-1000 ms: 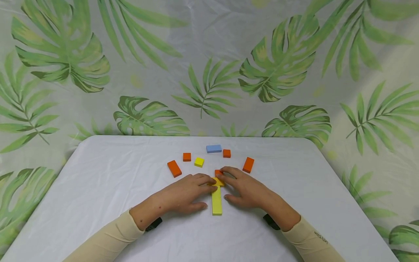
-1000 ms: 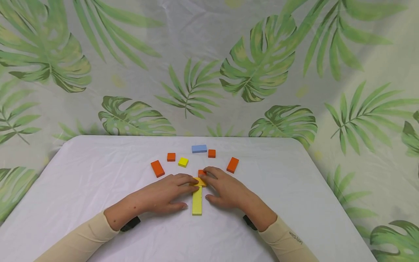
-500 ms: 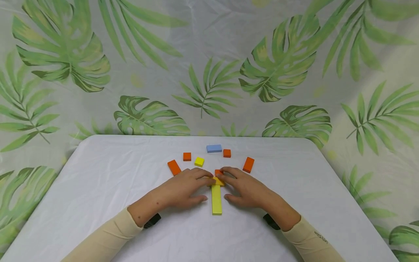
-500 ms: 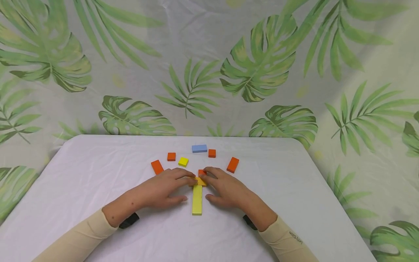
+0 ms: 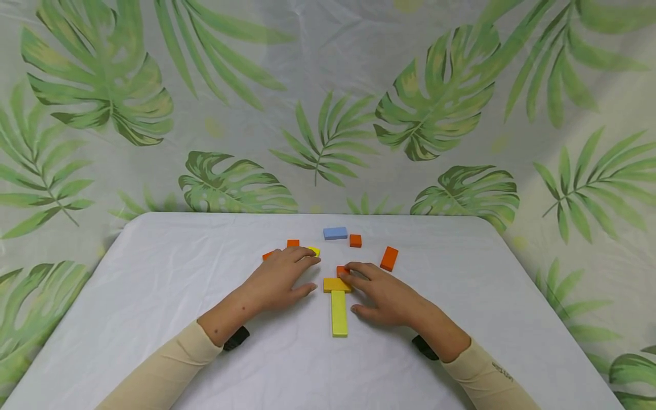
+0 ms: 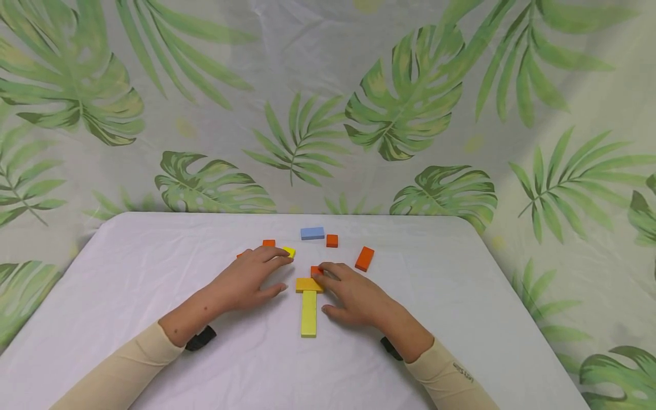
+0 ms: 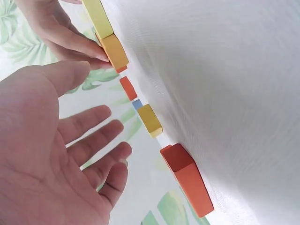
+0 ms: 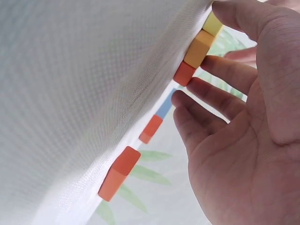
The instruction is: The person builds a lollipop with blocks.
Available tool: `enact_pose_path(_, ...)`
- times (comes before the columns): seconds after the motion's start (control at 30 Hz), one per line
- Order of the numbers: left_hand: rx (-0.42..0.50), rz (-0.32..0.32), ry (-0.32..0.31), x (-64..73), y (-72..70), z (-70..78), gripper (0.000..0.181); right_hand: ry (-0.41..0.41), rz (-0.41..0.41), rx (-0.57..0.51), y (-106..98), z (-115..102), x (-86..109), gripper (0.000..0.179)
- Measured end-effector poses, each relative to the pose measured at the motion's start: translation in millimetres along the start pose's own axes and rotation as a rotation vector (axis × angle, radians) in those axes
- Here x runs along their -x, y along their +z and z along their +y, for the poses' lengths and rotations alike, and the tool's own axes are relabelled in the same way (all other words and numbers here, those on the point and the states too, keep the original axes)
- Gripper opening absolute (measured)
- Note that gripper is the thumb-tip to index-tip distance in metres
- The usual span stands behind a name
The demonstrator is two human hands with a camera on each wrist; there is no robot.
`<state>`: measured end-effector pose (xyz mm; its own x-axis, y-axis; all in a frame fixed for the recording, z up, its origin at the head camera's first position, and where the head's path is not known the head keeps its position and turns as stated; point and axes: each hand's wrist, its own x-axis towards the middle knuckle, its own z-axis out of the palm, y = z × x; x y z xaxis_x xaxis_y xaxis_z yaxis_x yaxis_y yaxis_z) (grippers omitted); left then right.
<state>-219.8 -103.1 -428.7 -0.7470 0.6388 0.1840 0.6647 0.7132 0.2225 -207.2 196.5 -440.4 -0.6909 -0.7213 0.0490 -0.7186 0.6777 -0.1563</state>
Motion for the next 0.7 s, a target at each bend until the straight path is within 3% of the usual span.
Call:
enact_pose_path(0.33, -0.024, -0.004, -0.046, -5.0, 3.7, -6.8, 0.057, -0.016, 0.019, 0.005, 1.6, 1.4, -0.4, 0.07)
enact_pose_path(0.7, -0.032, -0.057, -0.073, -4.5, 5.8, -10.1, 0.065, 0.002, 0.003, -0.011, 1.4, 0.5, -0.8, 0.07)
